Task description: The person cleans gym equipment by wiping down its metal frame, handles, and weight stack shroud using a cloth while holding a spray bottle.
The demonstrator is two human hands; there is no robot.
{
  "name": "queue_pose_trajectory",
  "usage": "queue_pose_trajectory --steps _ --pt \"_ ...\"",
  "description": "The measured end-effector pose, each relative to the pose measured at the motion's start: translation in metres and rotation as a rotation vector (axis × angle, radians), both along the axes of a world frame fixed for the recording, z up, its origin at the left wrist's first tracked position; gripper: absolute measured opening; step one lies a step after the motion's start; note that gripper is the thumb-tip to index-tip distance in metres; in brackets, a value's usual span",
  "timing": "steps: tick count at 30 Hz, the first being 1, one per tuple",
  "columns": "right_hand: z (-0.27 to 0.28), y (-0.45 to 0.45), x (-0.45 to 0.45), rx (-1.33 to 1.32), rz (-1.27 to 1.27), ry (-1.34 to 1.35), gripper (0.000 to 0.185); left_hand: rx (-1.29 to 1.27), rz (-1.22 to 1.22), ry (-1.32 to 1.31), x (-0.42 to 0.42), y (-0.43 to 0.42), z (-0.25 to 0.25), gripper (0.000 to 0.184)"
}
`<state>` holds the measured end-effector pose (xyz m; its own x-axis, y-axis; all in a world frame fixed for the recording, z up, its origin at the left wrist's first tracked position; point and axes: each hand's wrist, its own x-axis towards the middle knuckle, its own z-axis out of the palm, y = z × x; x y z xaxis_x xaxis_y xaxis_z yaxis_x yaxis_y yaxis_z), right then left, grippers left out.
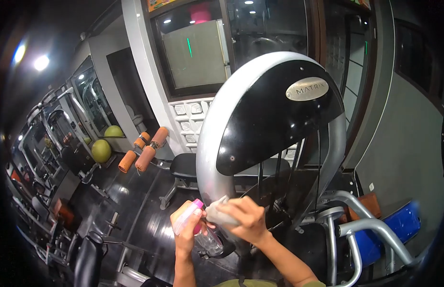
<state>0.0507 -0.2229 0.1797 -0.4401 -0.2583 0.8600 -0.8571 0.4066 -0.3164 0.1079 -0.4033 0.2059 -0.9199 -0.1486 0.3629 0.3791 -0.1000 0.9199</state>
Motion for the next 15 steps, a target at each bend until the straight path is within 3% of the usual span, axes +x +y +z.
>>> queue_pose_trajectory --steps 4,8,15 --pt "0.036 -0.003 -0.005 0.099 -0.098 0.063 0.058 0.110 0.064 -0.008 0.001 -0.001 0.001 0.023" --pt "0.061 -0.018 -0.017 -0.046 -0.184 0.085 0.055 0.094 0.044 0.013 0.006 -0.009 0.007 0.021" --pt "0.052 -0.007 0.014 0.181 -0.098 -0.087 0.052 0.119 0.005 0.055 0.001 -0.026 0.020 0.020"
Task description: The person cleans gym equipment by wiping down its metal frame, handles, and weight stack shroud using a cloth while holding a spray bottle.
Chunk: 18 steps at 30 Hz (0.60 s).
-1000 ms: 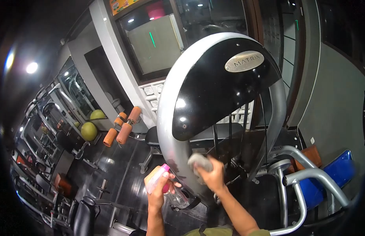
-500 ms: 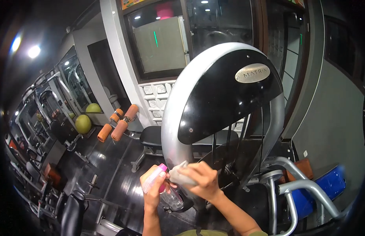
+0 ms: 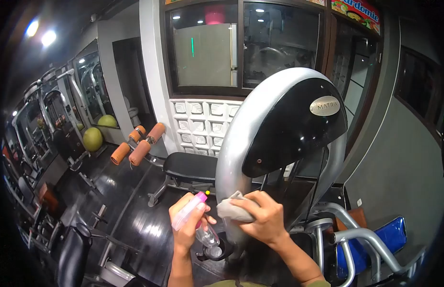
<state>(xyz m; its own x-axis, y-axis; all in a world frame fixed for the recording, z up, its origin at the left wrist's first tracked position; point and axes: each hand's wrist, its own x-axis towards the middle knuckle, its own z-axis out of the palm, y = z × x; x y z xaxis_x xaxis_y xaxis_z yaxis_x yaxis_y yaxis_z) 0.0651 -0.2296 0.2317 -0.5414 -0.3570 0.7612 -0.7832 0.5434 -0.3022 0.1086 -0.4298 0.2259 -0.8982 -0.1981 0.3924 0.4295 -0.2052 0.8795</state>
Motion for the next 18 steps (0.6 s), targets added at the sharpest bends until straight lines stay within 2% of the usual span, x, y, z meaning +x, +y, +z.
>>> queue_pose_trajectory --steps 5,8,14,18 --pt "0.025 0.020 0.009 -0.271 -0.075 -0.078 0.041 0.006 -0.096 0.037 -0.025 0.001 0.026 0.020" --pt "0.036 0.029 0.009 -0.338 -0.105 -0.091 0.034 0.014 -0.166 0.052 -0.039 0.001 0.037 0.021" --pt "0.069 0.021 0.004 -0.228 -0.144 -0.002 0.040 0.018 -0.276 0.025 -0.050 -0.013 0.047 0.023" --pt "0.099 -0.005 -0.014 -0.125 -0.269 0.125 0.045 0.004 -0.326 0.026 -0.051 -0.023 0.039 0.023"
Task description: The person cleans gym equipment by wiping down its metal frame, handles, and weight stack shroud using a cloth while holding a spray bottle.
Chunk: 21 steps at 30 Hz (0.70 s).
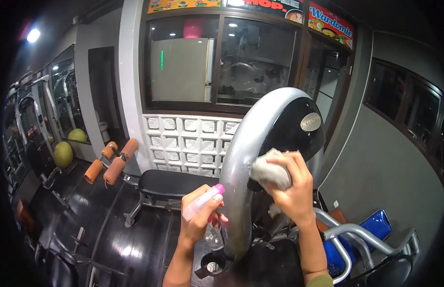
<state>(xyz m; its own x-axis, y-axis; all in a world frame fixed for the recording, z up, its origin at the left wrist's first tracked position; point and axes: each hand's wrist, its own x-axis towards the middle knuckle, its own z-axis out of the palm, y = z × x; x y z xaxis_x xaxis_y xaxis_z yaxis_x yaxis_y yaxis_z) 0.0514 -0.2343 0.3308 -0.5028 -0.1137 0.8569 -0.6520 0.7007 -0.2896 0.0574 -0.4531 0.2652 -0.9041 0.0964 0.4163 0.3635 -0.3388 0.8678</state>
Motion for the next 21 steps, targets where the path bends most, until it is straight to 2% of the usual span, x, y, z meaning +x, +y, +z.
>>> queue_pose_trajectory --steps 3,5,8,11,15,17,21 --pt "0.003 -0.014 -0.027 0.133 -0.149 0.091 0.044 0.009 -0.052 -0.018 -0.002 -0.008 -0.007 0.023" --pt "-0.001 -0.025 -0.026 0.186 -0.153 0.089 0.047 0.021 -0.076 -0.041 -0.005 -0.014 -0.014 0.024" --pt "-0.014 -0.023 -0.016 0.397 0.101 0.027 0.049 0.035 -0.159 -0.107 -0.010 -0.023 -0.021 0.025" --pt "-0.013 -0.014 -0.013 0.534 0.004 0.066 0.048 0.007 -0.185 -0.141 -0.007 -0.026 -0.017 0.026" --pt "0.008 -0.004 -0.036 0.244 -0.159 0.160 0.046 -0.004 -0.212 -0.141 -0.007 -0.024 -0.018 0.028" --pt "0.003 -0.012 -0.034 0.218 -0.177 0.168 0.046 0.018 -0.220 -0.148 -0.007 -0.022 -0.018 0.029" --pt "-0.029 -0.018 -0.011 0.547 0.056 0.111 0.051 -0.012 -0.218 -0.115 -0.003 -0.024 -0.015 0.031"
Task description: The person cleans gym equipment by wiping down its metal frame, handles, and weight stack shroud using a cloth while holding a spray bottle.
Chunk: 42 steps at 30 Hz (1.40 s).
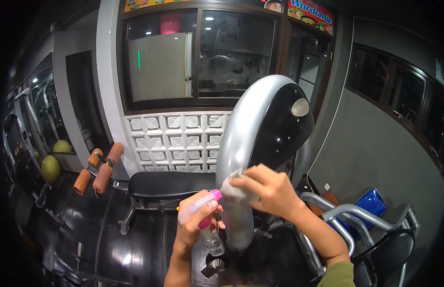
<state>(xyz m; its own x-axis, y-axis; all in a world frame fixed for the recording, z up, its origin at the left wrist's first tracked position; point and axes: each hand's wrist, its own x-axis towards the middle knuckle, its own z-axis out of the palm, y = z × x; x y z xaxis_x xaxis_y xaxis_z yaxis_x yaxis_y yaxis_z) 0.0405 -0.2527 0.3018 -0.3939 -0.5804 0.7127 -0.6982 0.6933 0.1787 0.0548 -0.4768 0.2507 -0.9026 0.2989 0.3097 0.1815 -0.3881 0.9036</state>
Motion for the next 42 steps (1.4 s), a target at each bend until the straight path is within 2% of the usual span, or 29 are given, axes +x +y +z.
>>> queue_pose_trajectory --steps 2,4,8,10,14,17,20,22,26,28,30,32,35,36,39,40,42 --pt "0.001 0.011 0.000 0.046 -0.033 0.035 0.051 -0.022 0.013 0.005 0.001 -0.001 0.003 0.031" --pt "0.013 0.021 -0.012 -0.104 -0.100 0.134 0.048 -0.035 0.050 0.040 0.002 0.001 0.004 0.032" --pt "0.024 0.035 -0.025 -0.372 -0.057 0.080 0.045 -0.112 0.143 0.152 0.007 0.006 0.013 0.034" --pt "0.018 0.032 -0.018 -0.309 0.012 0.048 0.047 -0.161 0.164 0.207 0.009 0.006 0.016 0.035" --pt "0.004 0.042 -0.017 -0.095 0.149 -0.019 0.051 -0.199 0.179 0.148 0.011 0.012 0.020 0.035" --pt "0.021 0.061 -0.032 -0.183 0.087 0.057 0.049 -0.206 0.183 0.085 0.015 0.022 0.024 0.032" --pt "0.032 0.073 -0.046 -0.393 0.088 0.061 0.046 -0.229 0.229 0.096 0.015 0.033 0.024 0.029" --pt "0.027 0.070 -0.044 -0.381 0.133 0.067 0.045 -0.203 0.198 0.089 0.013 0.037 0.021 0.026" --pt "0.003 0.069 -0.035 -0.086 0.280 0.024 0.045 -0.218 0.191 0.094 0.010 0.046 0.021 0.023" --pt "0.001 0.073 -0.034 -0.089 0.283 0.065 0.046 -0.229 0.204 0.090 0.009 0.049 0.021 0.022" --pt "0.008 0.086 -0.040 -0.151 0.195 0.102 0.045 -0.233 0.203 0.070 0.007 0.050 0.019 0.021" --pt "0.017 0.094 -0.045 -0.334 0.110 0.127 0.042 -0.201 0.188 0.052 0.009 0.052 0.019 0.023" --pt "0.023 0.098 -0.048 -0.439 0.134 0.099 0.043 -0.192 0.202 0.007 0.012 0.057 0.021 0.023" --pt "0.015 0.096 -0.048 -0.405 0.104 0.124 0.043 -0.196 0.213 -0.012 0.013 0.059 0.022 0.022" --pt "-0.005 0.087 -0.043 -0.233 0.301 0.089 0.044 -0.247 0.175 0.078 0.012 0.065 0.029 0.021" --pt "-0.012 0.085 -0.040 -0.140 0.282 0.122 0.046 -0.252 0.174 0.075 0.013 0.068 0.031 0.021" --pt "-0.011 0.093 -0.041 -0.114 0.256 0.163 0.048 -0.266 0.170 0.073 0.015 0.075 0.035 0.023"
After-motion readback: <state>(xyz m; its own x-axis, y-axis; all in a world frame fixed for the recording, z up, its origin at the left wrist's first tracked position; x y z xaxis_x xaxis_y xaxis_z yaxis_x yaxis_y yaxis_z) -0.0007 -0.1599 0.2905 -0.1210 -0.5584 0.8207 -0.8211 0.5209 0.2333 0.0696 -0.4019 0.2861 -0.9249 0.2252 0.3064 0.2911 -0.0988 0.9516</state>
